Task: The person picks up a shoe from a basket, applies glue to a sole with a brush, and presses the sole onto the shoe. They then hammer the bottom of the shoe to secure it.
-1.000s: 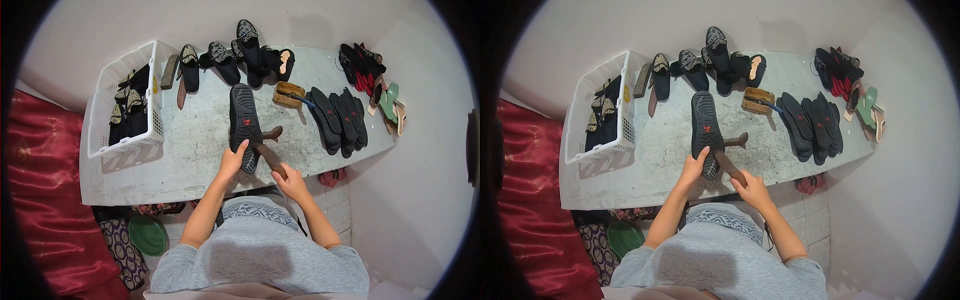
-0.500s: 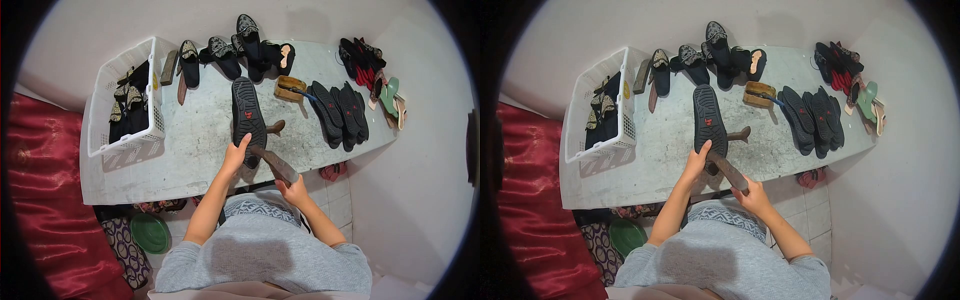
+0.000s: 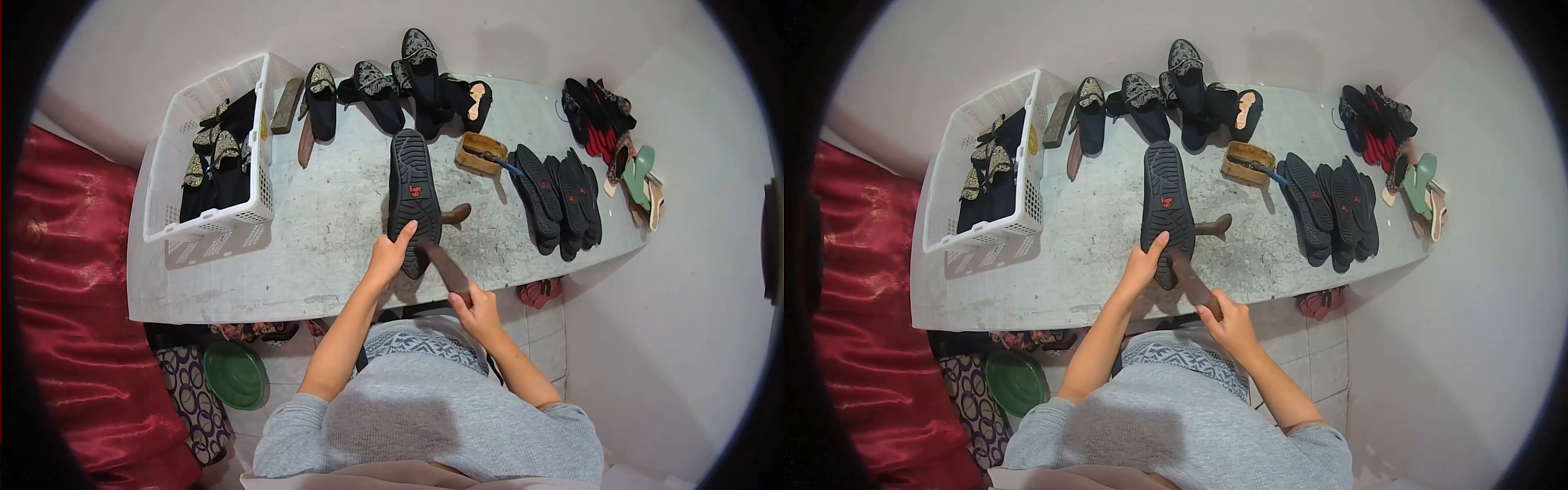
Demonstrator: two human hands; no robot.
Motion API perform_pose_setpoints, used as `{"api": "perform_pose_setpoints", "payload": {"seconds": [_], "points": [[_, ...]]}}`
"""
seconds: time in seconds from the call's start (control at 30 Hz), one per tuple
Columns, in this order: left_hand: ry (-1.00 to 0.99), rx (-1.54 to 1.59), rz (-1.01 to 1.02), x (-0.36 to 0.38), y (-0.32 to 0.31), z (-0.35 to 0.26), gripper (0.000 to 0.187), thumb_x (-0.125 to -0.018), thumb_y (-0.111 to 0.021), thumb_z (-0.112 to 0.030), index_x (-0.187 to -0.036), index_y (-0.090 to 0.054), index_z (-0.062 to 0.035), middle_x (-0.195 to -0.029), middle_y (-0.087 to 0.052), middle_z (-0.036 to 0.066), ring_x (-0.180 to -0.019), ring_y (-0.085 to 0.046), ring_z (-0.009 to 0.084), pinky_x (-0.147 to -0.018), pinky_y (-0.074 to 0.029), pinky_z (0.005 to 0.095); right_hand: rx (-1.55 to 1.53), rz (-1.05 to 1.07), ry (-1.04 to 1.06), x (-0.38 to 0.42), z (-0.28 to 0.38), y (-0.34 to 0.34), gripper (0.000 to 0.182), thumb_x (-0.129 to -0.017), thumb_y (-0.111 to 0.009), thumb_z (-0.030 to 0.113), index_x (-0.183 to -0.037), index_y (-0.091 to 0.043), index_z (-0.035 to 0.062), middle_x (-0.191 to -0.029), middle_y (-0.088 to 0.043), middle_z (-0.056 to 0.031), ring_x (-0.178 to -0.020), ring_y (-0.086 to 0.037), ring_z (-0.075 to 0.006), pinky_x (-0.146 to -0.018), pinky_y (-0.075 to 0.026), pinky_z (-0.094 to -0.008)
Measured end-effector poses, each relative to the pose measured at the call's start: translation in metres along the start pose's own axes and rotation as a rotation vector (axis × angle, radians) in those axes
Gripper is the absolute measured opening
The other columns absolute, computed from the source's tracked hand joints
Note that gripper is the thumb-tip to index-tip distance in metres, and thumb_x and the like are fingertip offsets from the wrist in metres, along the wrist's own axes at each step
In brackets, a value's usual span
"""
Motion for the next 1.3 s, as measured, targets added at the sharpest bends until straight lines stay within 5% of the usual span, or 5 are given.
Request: {"api": "perform_pose_setpoints", "payload": {"seconds": [0.33,0.87,1.0,1.17,1.3], "points": [[-0.034,0.043,-0.071,0.004,0.003,-0.002,0.063,-0.082,-0.055,-0.055,-0.087,-0.064,0.0072,-0.073,-0.065,0.018,-0.072,-0.064,0.0242,-0.066,-0.047,0.0347,0.082,-0.092,0.199,-0.038,0.02,0.016,0.027,-0.079,-0.064,0.028,-0.087,-0.055,0.0036,-0.061,-0.057,-0.0176,-0.058,-0.06,-0.0362,-0.051,-0.045,-0.0378],[-0.019,-0.011,-0.048,-0.003,0.002,0.009,0.059,-0.083,-0.056,-0.051,-0.101,-0.062,0.0051,-0.088,-0.065,0.016,-0.086,-0.061,0.0219,-0.074,-0.046,0.0318,-0.024,-0.046,0.133,-0.122,0.062,0.016,0.03,-0.084,-0.06,0.031,-0.091,-0.058,0.0015,-0.057,-0.054,-0.0157,-0.05,-0.056,-0.023,-0.049,-0.042,-0.0323],[0.062,-0.062,-0.004,-0.001,0.0,0.013,0.062,-0.084,-0.054,-0.053,-0.105,-0.06,0.0045,-0.09,-0.065,0.017,-0.089,-0.061,0.0229,-0.077,-0.045,0.032,-0.137,-0.25,0.43,-0.136,0.063,0.022,0.035,-0.085,-0.059,0.035,-0.092,-0.058,0.0005,-0.057,-0.055,-0.0139,-0.051,-0.056,-0.0216,-0.05,-0.042,-0.0325],[0.031,-0.057,0.007,-0.006,-0.003,0.016,0.064,-0.084,-0.053,-0.054,-0.106,-0.06,0.005,-0.09,-0.065,0.017,-0.088,-0.061,0.0238,-0.077,-0.045,0.0327,-0.048,-0.096,0.178,-0.161,0.067,0.012,0.034,-0.086,-0.059,0.033,-0.094,-0.059,-0.0004,-0.061,-0.059,-0.0115,-0.052,-0.056,-0.022,-0.051,-0.042,-0.0316],[-0.021,-0.006,-0.093,-0.005,0.004,0.013,0.071,-0.076,-0.055,-0.061,-0.083,-0.065,0.0086,-0.073,-0.064,0.024,-0.075,-0.065,0.0323,-0.068,-0.048,0.0365,-0.187,-0.265,0.336,-0.161,0.068,0.015,0.034,-0.087,-0.058,0.032,-0.094,-0.058,-0.0012,-0.063,-0.058,-0.012,-0.055,-0.056,-0.0193,-0.054,-0.042,-0.0316]]}}
Point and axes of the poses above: each hand's wrist, its own x-axis away from the middle knuckle, its own y-axis out of the back of the hand, z = x × y, the point moved 10 cm from there along -x, towards the middle knuckle
